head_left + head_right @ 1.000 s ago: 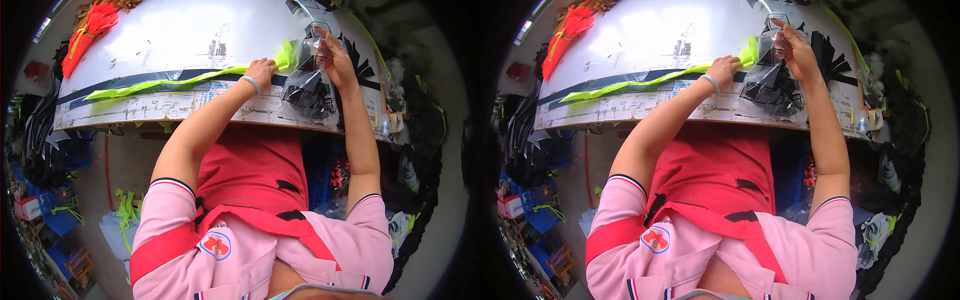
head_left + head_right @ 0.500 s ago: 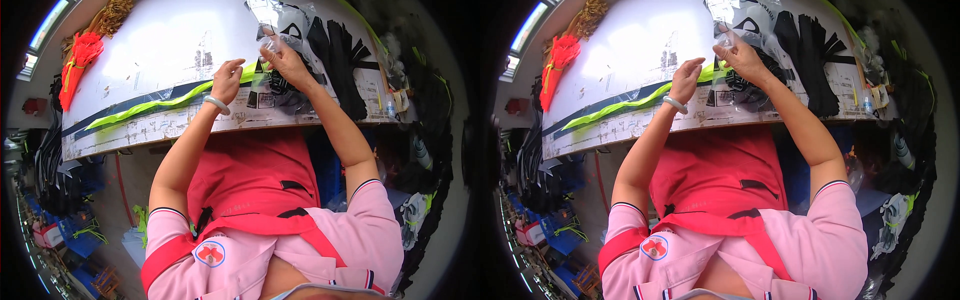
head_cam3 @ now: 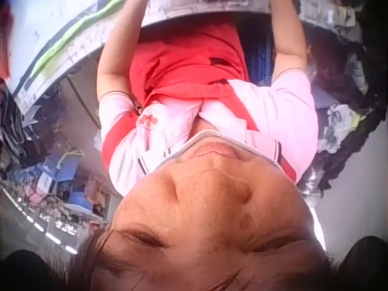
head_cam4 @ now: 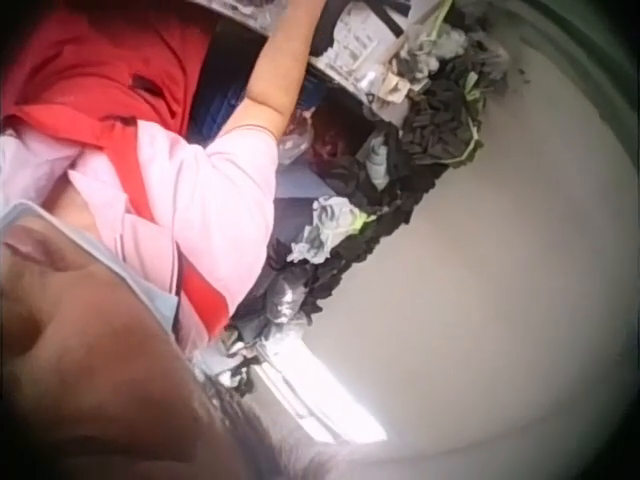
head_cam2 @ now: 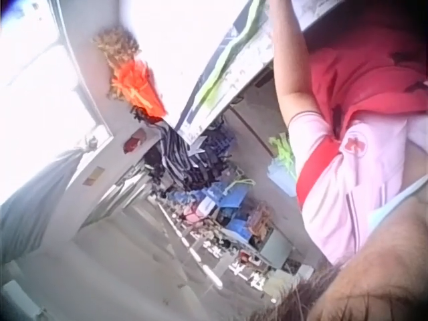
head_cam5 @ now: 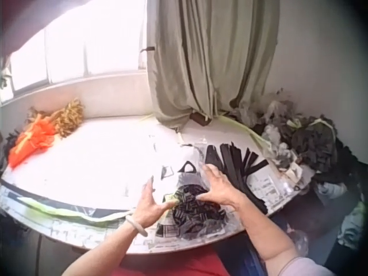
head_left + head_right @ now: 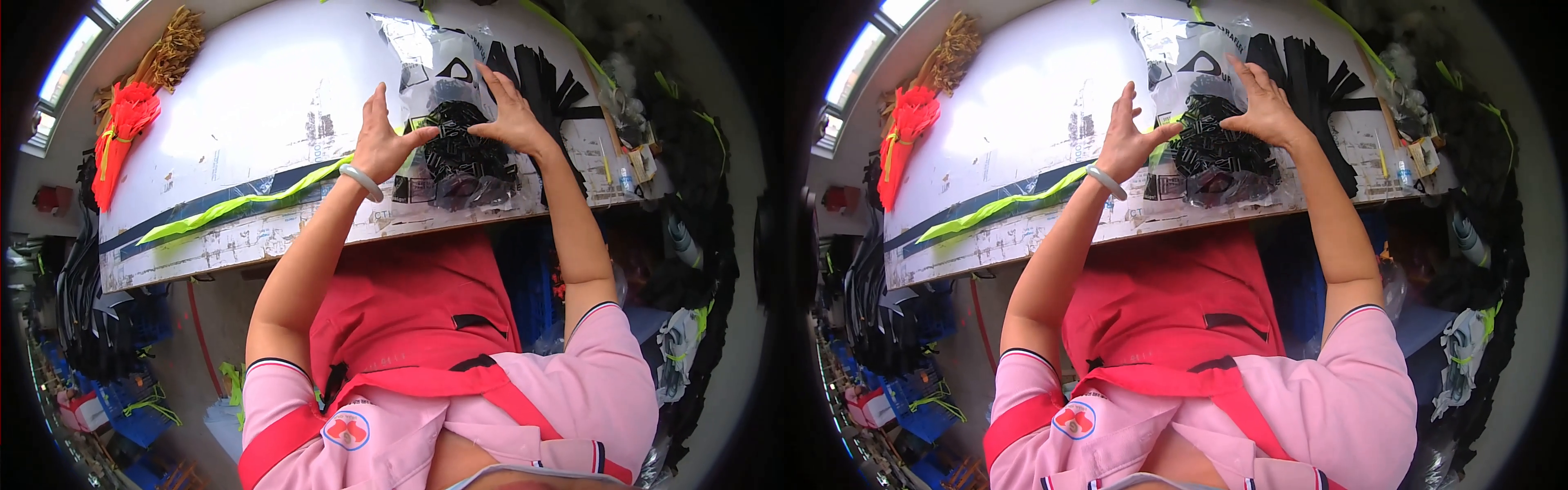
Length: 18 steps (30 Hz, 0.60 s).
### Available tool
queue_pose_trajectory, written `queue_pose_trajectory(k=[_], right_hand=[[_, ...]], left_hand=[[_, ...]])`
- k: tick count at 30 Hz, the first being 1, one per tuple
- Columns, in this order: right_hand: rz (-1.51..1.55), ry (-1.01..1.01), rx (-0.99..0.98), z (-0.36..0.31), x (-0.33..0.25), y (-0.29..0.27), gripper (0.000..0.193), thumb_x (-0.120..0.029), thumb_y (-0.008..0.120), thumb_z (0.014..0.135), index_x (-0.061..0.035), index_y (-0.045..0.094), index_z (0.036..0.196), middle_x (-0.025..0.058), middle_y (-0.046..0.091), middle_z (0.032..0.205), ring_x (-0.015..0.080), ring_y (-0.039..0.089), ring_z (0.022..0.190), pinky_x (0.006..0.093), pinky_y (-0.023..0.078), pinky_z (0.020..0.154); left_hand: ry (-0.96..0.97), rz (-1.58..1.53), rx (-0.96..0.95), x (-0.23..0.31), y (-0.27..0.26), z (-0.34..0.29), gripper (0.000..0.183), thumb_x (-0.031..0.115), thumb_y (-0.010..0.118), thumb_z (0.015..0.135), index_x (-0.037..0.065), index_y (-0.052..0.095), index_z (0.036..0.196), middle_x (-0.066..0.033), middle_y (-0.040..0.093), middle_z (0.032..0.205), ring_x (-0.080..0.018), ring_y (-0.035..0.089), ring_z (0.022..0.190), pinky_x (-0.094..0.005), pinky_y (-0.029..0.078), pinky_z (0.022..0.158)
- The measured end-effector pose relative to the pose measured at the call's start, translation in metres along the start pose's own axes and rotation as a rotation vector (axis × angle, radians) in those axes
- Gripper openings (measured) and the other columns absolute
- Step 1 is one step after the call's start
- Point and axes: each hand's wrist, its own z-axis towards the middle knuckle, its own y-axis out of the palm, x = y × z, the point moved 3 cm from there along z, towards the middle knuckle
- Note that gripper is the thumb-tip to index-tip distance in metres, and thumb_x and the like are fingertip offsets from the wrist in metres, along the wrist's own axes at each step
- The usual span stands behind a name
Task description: Attaching plastic buckles to black nylon webbing straps at a factory workstation.
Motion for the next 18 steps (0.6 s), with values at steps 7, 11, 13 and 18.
queue_pose_trajectory(k=[7,11,13,18], right_hand=[[0.201,0.196,0.376,0.015,0.045,0.046,0.037,-0.015,0.068,0.078,-0.0131,0.062,0.114,0.0123,0.064,0.097,0.0322,0.063,0.084,0.0385,0.05,0.073],[0.249,-0.088,0.618,-0.015,-0.027,0.001,0.024,-0.003,0.059,0.082,-0.0097,0.065,0.104,0.0106,0.066,0.09,0.0324,0.064,0.08,0.0375,0.05,0.068],[0.261,-0.081,0.62,-0.024,-0.034,-0.008,0.023,-0.001,0.057,0.082,-0.009,0.065,0.102,0.0116,0.066,0.091,0.0331,0.063,0.081,0.0362,0.05,0.068],[0.269,-0.046,0.585,-0.006,-0.001,0.021,0.021,-0.006,0.058,0.085,-0.0085,0.066,0.105,0.0132,0.066,0.093,0.0325,0.064,0.08,0.0352,0.05,0.07]], left_hand=[[-0.083,-0.013,0.083,-0.023,0.033,0.026,0.036,0.001,0.06,0.079,0.0,0.057,0.115,-0.0199,0.067,0.089,-0.0284,0.067,0.085,-0.036,0.051,0.078],[0.02,-0.067,0.21,-0.031,0.021,-0.002,0.025,-0.005,0.055,0.083,-0.001,0.06,0.107,-0.0172,0.068,0.088,-0.0218,0.065,0.078,-0.0305,0.049,0.071],[0.076,-0.194,0.293,-0.027,0.023,-0.012,0.022,-0.003,0.055,0.085,-0.001,0.06,0.106,-0.0151,0.068,0.087,-0.0188,0.063,0.076,-0.0295,0.048,0.071],[0.032,-0.159,0.252,-0.038,0.025,-0.005,0.031,0.007,0.062,0.086,-0.002,0.056,0.115,-0.0147,0.068,0.096,-0.0183,0.064,0.088,-0.0286,0.05,0.078]])
